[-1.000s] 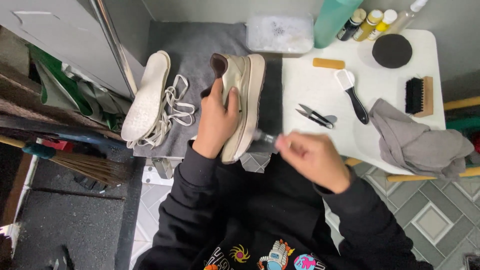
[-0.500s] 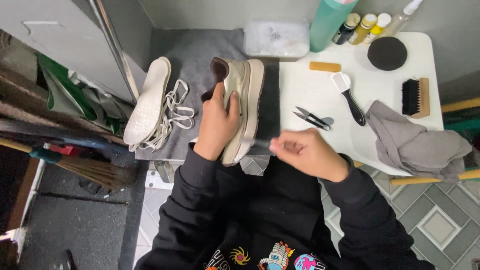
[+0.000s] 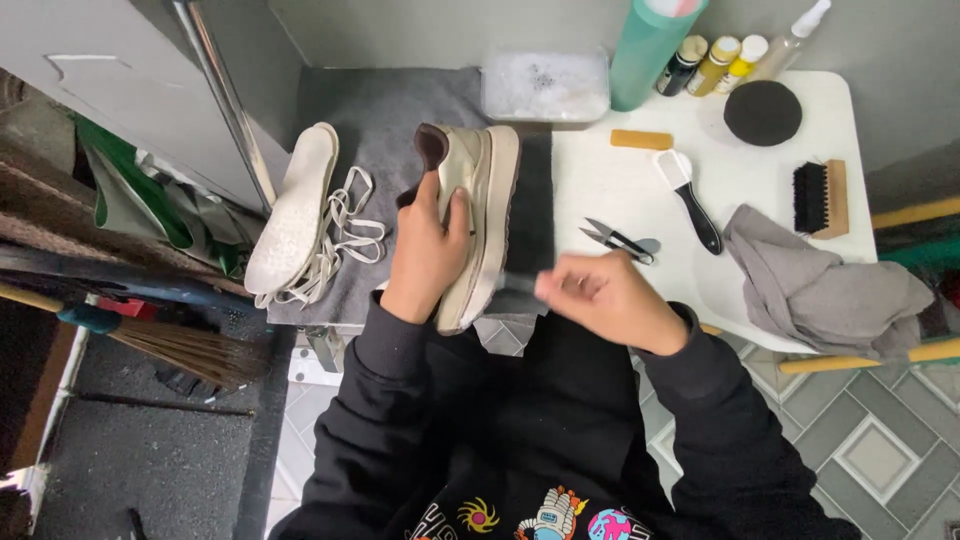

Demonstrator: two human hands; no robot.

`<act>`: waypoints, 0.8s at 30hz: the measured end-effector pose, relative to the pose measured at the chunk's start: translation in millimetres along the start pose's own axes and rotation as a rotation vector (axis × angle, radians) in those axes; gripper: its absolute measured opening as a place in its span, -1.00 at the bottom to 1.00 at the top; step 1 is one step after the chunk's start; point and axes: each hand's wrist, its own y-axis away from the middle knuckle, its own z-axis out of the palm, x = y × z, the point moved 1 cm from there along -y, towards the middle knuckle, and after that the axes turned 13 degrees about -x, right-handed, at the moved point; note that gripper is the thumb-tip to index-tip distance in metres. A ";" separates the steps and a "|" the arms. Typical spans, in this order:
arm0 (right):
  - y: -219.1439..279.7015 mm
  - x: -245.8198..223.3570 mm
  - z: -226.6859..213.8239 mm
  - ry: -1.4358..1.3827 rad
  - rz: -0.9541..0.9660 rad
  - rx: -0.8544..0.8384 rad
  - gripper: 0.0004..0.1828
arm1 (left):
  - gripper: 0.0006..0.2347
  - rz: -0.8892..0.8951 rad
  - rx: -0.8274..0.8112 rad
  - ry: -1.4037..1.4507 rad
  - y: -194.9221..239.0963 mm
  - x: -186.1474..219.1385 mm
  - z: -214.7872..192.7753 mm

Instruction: The person cleans a beige sneaker by repeatedly dipping a small brush into a container of soapy water and scrubbing the shoe's sole and side panels. The person holds the shoe steady with one hand while scrubbing with the other, occasionally rotating the shoe to access different areas.

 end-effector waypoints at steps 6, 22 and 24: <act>-6.5 4.8 -3.2 -0.037 -0.003 0.028 -0.88 | -0.75 0.008 0.007 -0.001 -1.6 -9.3 1.0; -25.5 16.9 -16.0 -0.103 -0.002 -0.144 -0.85 | -0.74 -0.016 -0.006 0.022 -5.6 -13.3 -4.4; -24.7 27.9 -15.5 -0.052 0.070 0.037 -0.91 | -0.73 -0.013 -0.009 0.035 -3.2 -14.2 -3.8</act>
